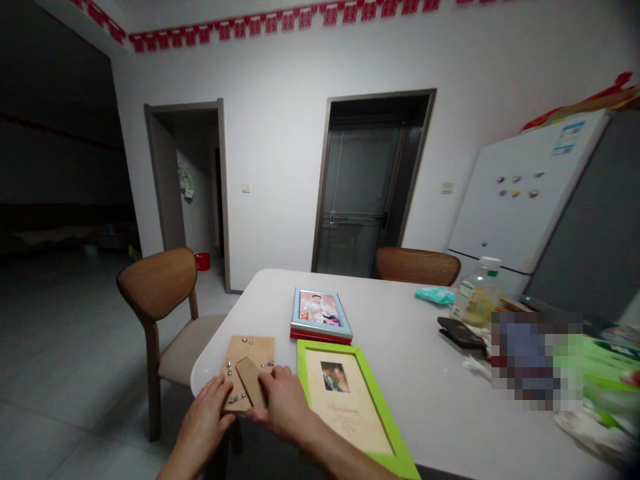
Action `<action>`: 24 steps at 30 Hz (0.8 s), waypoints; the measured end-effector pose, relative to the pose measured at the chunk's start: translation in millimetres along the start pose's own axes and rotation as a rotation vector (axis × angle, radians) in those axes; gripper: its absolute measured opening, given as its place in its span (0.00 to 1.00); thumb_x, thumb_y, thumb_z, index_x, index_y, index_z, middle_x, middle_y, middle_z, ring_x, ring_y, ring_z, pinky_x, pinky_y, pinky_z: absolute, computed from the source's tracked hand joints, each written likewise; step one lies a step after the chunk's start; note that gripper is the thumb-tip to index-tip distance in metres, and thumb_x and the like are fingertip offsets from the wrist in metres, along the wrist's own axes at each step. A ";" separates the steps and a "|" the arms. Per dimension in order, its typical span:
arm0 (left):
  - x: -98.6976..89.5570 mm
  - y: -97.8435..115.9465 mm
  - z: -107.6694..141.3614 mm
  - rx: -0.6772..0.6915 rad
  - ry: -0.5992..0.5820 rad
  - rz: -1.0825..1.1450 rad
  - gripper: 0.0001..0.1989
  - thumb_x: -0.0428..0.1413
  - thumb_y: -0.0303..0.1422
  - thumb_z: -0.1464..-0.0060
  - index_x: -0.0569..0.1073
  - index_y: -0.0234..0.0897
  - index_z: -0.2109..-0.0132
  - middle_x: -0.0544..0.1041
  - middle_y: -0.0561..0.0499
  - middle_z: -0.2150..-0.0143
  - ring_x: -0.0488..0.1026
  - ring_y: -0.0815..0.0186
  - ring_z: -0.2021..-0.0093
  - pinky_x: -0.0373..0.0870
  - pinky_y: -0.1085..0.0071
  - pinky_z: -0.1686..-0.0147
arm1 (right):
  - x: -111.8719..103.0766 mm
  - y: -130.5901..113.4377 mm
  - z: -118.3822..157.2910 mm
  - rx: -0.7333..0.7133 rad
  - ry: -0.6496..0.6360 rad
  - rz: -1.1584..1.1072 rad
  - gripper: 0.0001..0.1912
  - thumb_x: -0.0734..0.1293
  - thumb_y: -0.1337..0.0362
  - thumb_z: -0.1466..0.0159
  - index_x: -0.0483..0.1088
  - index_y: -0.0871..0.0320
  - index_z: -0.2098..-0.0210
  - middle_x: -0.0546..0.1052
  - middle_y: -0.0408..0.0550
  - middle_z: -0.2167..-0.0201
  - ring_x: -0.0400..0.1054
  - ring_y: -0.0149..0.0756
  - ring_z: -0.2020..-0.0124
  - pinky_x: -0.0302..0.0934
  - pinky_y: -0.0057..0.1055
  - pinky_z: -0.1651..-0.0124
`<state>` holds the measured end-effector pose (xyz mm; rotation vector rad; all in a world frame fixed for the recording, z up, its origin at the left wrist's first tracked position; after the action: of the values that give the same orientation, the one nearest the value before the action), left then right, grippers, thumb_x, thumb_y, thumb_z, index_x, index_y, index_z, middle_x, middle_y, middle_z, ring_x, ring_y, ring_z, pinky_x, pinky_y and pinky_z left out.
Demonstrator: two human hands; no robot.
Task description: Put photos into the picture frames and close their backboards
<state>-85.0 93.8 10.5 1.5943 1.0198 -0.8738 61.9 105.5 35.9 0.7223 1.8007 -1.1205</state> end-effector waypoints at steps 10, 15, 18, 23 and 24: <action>-26.6 49.6 3.5 0.110 0.062 0.317 0.16 0.57 0.26 0.63 0.72 0.39 0.62 0.70 0.46 0.52 0.64 0.57 0.50 0.59 0.65 0.50 | -46.6 15.6 27.7 0.001 0.152 -0.285 0.22 0.62 0.68 0.54 0.65 0.58 0.58 0.66 0.51 0.61 0.59 0.38 0.59 0.54 0.32 0.54; -20.2 126.9 15.0 0.296 -0.093 0.378 0.12 0.56 0.27 0.60 0.71 0.41 0.64 0.69 0.48 0.52 0.62 0.59 0.50 0.58 0.66 0.51 | -80.9 65.7 77.3 0.105 0.160 -0.311 0.20 0.61 0.69 0.55 0.67 0.55 0.61 0.66 0.48 0.63 0.61 0.38 0.59 0.54 0.33 0.53; -4.7 160.3 20.9 0.389 -0.190 0.350 0.07 0.55 0.28 0.57 0.71 0.41 0.66 0.70 0.51 0.55 0.63 0.61 0.52 0.59 0.67 0.53 | -90.9 93.9 102.2 0.172 0.173 -0.327 0.18 0.61 0.69 0.55 0.68 0.53 0.64 0.67 0.47 0.64 0.61 0.38 0.59 0.54 0.33 0.53; 22.4 177.8 21.5 0.415 -0.239 0.267 0.04 0.53 0.28 0.55 0.69 0.40 0.68 0.70 0.52 0.60 0.64 0.63 0.56 0.60 0.70 0.57 | -90.3 116.6 115.4 0.205 0.181 -0.320 0.15 0.60 0.69 0.55 0.70 0.53 0.67 0.68 0.46 0.66 0.62 0.38 0.61 0.55 0.32 0.54; 25.9 177.7 20.8 0.411 -0.243 0.257 0.04 0.53 0.27 0.55 0.69 0.40 0.69 0.70 0.52 0.61 0.65 0.63 0.57 0.60 0.70 0.57 | -88.5 118.8 114.7 0.201 0.189 -0.310 0.15 0.60 0.69 0.55 0.70 0.53 0.67 0.68 0.47 0.66 0.62 0.38 0.60 0.55 0.33 0.54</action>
<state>87.9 54.7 46.3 1.8529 0.4680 -1.1127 240.7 50.0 42.7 0.7003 2.0279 -1.4965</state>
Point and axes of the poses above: each hand's wrist, its own z-axis away from the middle knuckle, its own x-axis out of the palm, y = z × x, the point moved 7 cm from there along -z, towards the middle knuckle
